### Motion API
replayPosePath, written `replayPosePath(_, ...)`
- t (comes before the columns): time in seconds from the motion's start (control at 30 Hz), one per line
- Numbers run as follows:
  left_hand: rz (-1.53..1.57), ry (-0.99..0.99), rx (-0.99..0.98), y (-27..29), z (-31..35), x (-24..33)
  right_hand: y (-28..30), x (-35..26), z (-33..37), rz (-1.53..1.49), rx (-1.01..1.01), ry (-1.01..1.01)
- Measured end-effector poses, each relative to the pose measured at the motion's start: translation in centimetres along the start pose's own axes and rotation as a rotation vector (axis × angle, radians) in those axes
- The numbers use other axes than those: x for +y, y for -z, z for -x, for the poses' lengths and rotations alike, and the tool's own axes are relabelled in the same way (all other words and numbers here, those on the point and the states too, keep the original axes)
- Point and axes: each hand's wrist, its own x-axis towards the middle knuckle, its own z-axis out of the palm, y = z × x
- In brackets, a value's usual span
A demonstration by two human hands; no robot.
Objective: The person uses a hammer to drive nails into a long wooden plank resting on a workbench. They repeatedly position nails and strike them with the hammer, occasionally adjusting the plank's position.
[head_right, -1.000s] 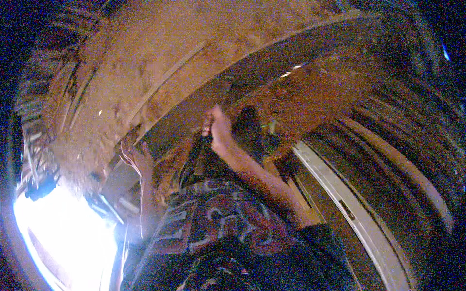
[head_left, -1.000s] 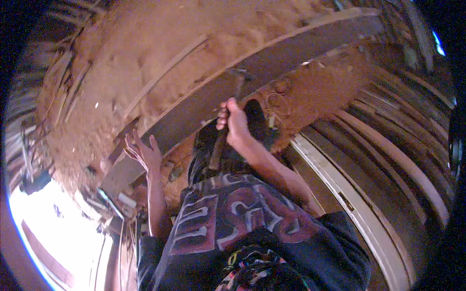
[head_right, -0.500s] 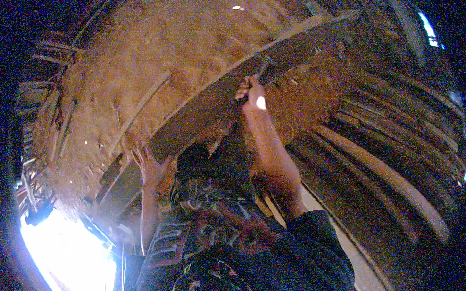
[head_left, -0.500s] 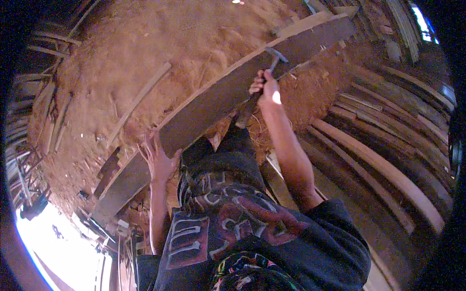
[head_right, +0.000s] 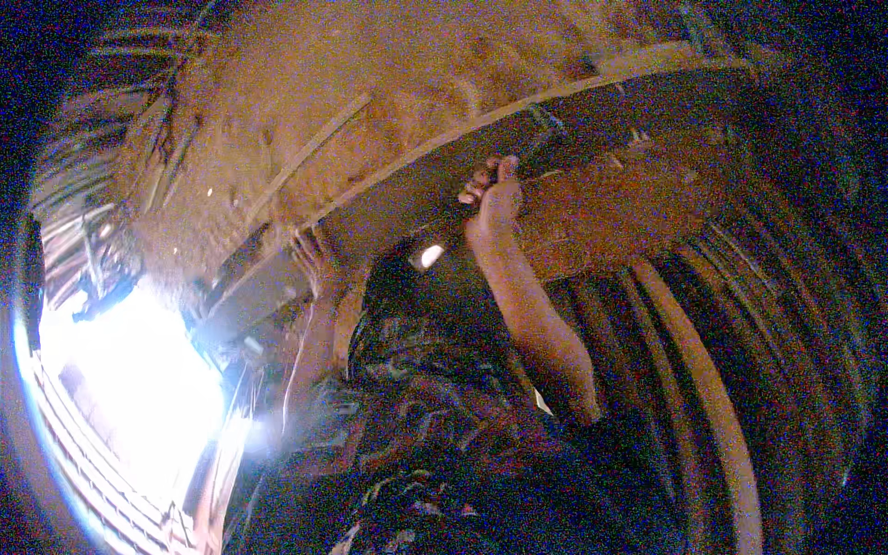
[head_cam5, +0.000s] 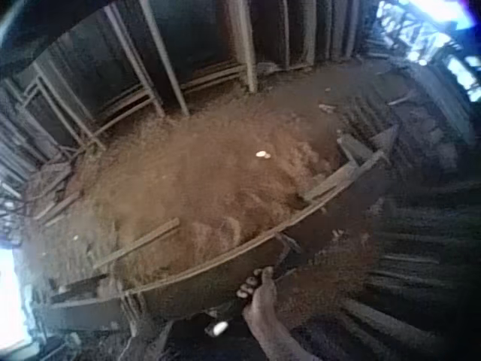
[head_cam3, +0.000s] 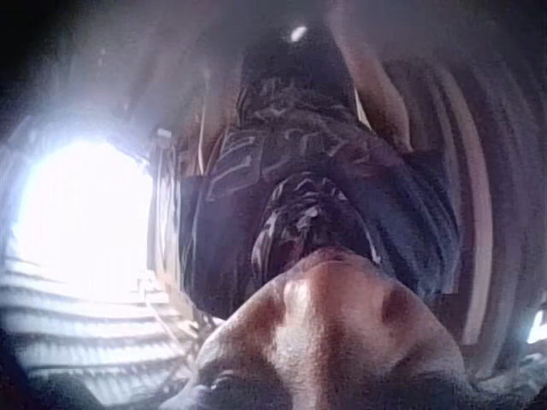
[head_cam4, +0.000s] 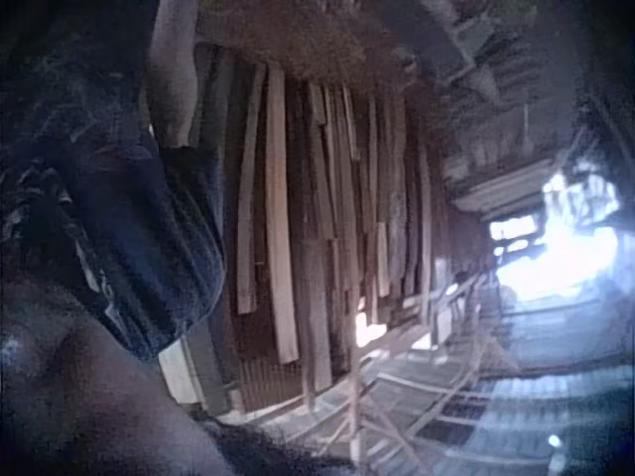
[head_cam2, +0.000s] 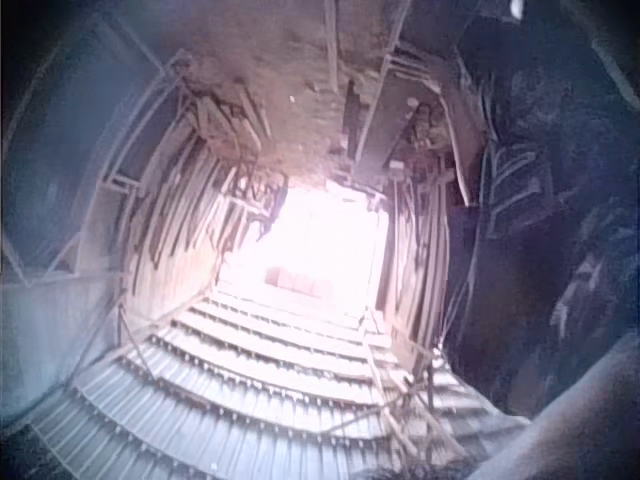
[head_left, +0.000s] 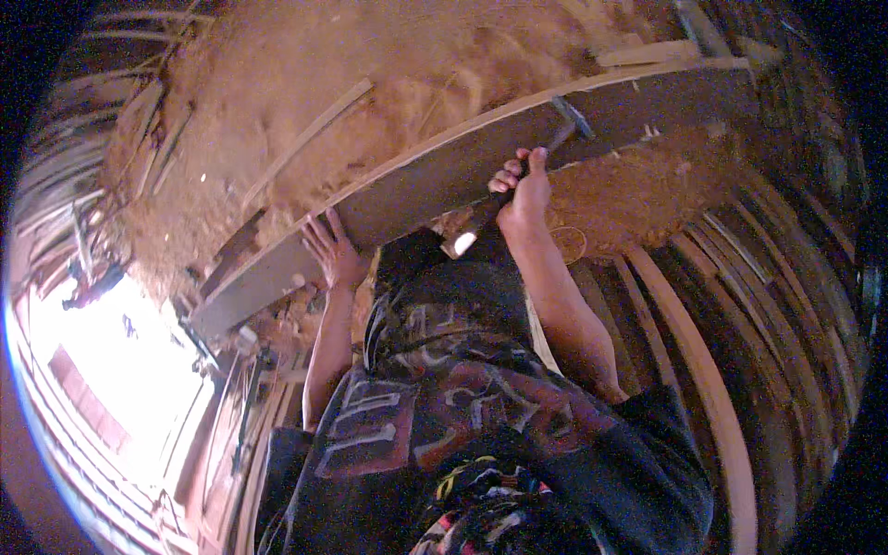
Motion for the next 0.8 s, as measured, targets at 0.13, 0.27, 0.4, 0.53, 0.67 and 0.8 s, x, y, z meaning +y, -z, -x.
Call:
replayPosePath(0.13, 0.081, 0.073, -0.005, 0.1, 0.3, 1.2, 0.1, -3.7, 0.0, 0.012, -0.060, 0.058)
replayPosePath(0.27, 0.062, 0.154, -0.035, 0.0, 0.8, 1.3, 1.7, -13.8, -7.0, 0.091, -0.186, 0.284)
replayPosePath(0.4, 0.133, 0.118, -0.034, 2.2, -0.1, 1.4, 7.8, -23.6, -14.2, -0.041, -0.261, 0.207)
replayPosePath(0.53, 0.196, 0.140, 0.041, -0.2, 3.1, -0.1, 6.4, -15.8, -11.5, 0.318, -0.016, 0.418)
replayPosePath(0.67, 0.092, 0.125, -0.061, -0.4, 3.5, -2.0, 5.9, -3.2, -4.5, -0.004, -0.053, 0.167)
replayPosePath(0.8, 0.043, 0.076, -0.032, -1.7, 2.7, -4.2, 5.1, -3.5, -1.3, -0.034, 0.072, 0.122)
